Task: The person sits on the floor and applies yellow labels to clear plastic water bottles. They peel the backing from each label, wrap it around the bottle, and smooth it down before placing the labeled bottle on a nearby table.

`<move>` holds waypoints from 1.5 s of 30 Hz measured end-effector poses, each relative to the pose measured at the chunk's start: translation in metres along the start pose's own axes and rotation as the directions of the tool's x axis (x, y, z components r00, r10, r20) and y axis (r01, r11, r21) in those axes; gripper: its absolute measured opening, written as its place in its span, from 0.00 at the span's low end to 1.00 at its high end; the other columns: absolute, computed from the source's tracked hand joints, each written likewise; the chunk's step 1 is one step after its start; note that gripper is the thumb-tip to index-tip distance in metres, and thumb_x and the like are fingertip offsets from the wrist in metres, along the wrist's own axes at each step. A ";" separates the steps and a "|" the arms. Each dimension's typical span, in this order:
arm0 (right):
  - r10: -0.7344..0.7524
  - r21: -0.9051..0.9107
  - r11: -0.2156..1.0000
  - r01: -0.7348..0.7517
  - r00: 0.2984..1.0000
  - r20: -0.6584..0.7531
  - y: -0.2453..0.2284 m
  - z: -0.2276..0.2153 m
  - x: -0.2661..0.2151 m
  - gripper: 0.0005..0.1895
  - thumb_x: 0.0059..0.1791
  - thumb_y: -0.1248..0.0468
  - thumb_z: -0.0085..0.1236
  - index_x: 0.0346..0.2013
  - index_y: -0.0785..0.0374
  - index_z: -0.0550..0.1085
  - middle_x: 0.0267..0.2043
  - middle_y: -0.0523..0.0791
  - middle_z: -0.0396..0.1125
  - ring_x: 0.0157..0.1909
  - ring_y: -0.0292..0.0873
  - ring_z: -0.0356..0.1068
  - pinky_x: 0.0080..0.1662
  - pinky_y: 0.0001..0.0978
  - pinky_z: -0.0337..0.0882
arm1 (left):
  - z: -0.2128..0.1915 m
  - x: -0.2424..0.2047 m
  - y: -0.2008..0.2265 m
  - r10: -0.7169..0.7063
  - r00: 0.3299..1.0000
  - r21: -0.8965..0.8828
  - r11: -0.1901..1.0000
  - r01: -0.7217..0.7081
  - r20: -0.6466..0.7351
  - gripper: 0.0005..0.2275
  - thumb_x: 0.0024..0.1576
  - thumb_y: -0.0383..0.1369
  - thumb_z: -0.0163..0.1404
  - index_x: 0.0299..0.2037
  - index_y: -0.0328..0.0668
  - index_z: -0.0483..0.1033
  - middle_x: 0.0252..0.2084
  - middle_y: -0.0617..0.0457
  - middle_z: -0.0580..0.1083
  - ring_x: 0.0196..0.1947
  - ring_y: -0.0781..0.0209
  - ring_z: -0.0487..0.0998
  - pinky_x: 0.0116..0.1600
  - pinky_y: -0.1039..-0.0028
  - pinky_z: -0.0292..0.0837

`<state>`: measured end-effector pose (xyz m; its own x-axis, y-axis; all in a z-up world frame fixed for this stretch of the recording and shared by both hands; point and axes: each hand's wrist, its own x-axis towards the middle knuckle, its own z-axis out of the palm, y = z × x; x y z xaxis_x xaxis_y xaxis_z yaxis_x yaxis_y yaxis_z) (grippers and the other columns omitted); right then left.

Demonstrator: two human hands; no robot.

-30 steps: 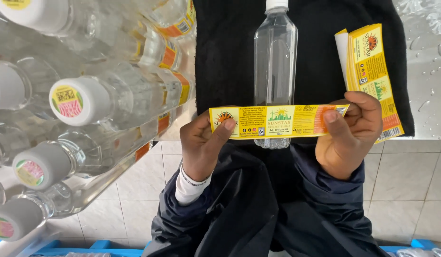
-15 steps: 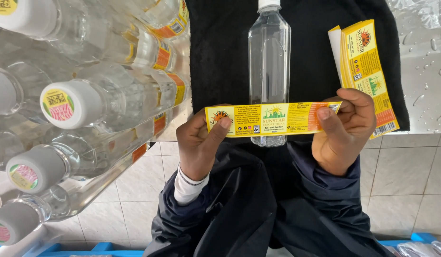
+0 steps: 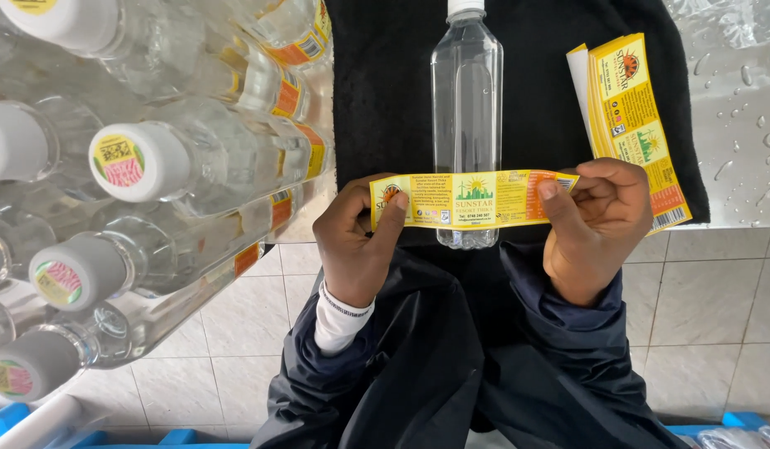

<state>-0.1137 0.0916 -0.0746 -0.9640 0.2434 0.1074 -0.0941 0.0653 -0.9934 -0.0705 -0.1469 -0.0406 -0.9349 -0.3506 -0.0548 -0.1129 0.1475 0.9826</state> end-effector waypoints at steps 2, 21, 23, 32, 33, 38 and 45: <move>-0.002 -0.057 0.998 0.003 1.000 0.030 -0.008 0.003 0.000 0.17 0.55 0.69 0.73 0.49 0.61 0.70 0.38 0.44 0.71 0.38 0.36 0.74 0.45 0.23 0.76 | 0.002 0.000 -0.003 0.059 0.998 0.076 0.995 -0.057 -0.020 0.11 0.66 0.34 0.56 0.34 0.34 0.76 0.48 0.43 0.83 0.32 0.63 0.71 0.33 0.82 0.68; 0.252 -0.696 0.537 0.477 0.697 0.672 -0.111 0.069 0.101 0.54 0.56 0.31 0.46 0.83 0.66 0.50 0.54 0.53 0.75 0.48 0.69 0.73 0.39 0.73 0.68 | 0.009 0.013 -0.047 0.346 0.938 0.211 0.919 -0.332 -0.030 0.12 0.64 0.37 0.57 0.33 0.39 0.75 0.36 0.50 0.77 0.32 0.60 0.82 0.29 0.75 0.72; 0.346 -0.789 0.500 0.357 0.753 0.559 -0.110 0.100 0.110 0.53 0.55 0.29 0.49 0.81 0.64 0.53 0.61 0.54 0.71 0.45 0.64 0.77 0.42 0.64 0.72 | 0.014 0.018 -0.054 0.349 0.936 0.193 0.922 -0.337 -0.035 0.12 0.64 0.38 0.56 0.33 0.39 0.74 0.37 0.50 0.76 0.32 0.59 0.81 0.31 0.73 0.72; 0.340 -0.606 0.794 0.052 0.788 0.513 -0.098 0.090 0.102 0.17 0.56 0.46 0.62 0.42 0.56 0.75 0.37 0.40 0.71 0.35 0.39 0.73 0.39 0.34 0.73 | 0.006 0.005 -0.038 0.099 0.994 -0.159 0.982 -0.107 -0.053 0.13 0.60 0.39 0.58 0.47 0.38 0.76 0.49 0.50 0.73 0.45 0.58 0.86 0.30 0.75 0.92; 0.364 -0.481 0.872 -0.090 0.777 0.513 -0.105 0.080 0.100 0.15 0.56 0.49 0.58 0.49 0.54 0.75 0.41 0.37 0.73 0.39 0.35 0.74 0.42 0.25 0.75 | 0.007 0.000 -0.037 0.060 0.995 -0.324 0.942 -0.085 -0.086 0.13 0.61 0.34 0.59 0.52 0.42 0.71 0.51 0.50 0.74 0.44 0.60 0.87 0.35 0.74 0.92; 0.158 -0.199 0.976 -0.084 0.906 0.393 -0.128 0.022 0.074 0.19 0.53 0.50 0.66 0.51 0.51 0.71 0.45 0.38 0.73 0.45 0.37 0.79 0.42 0.29 0.81 | 0.024 -0.088 0.016 0.505 0.798 -0.016 0.842 -0.539 -0.329 0.12 0.68 0.29 0.52 0.60 0.35 0.72 0.56 0.44 0.76 0.53 0.50 0.80 0.63 0.63 0.79; -0.279 0.031 0.958 0.287 0.892 0.355 -0.166 -0.011 0.004 0.18 0.57 0.50 0.67 0.49 0.57 0.72 0.48 0.42 0.72 0.53 0.42 0.77 0.62 0.37 0.79 | 0.084 -0.089 0.031 0.716 0.699 0.552 0.585 -0.594 -0.007 0.32 0.74 0.49 0.40 0.82 0.33 0.51 0.85 0.35 0.54 0.88 0.35 0.54 0.91 0.42 0.53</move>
<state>-0.0993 0.0922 0.0912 -0.9223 -0.1448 0.3585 -0.3743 0.1023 -0.9217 -0.0190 -0.0335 -0.0205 -0.7317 -0.1455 0.6659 0.3034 0.8053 0.5093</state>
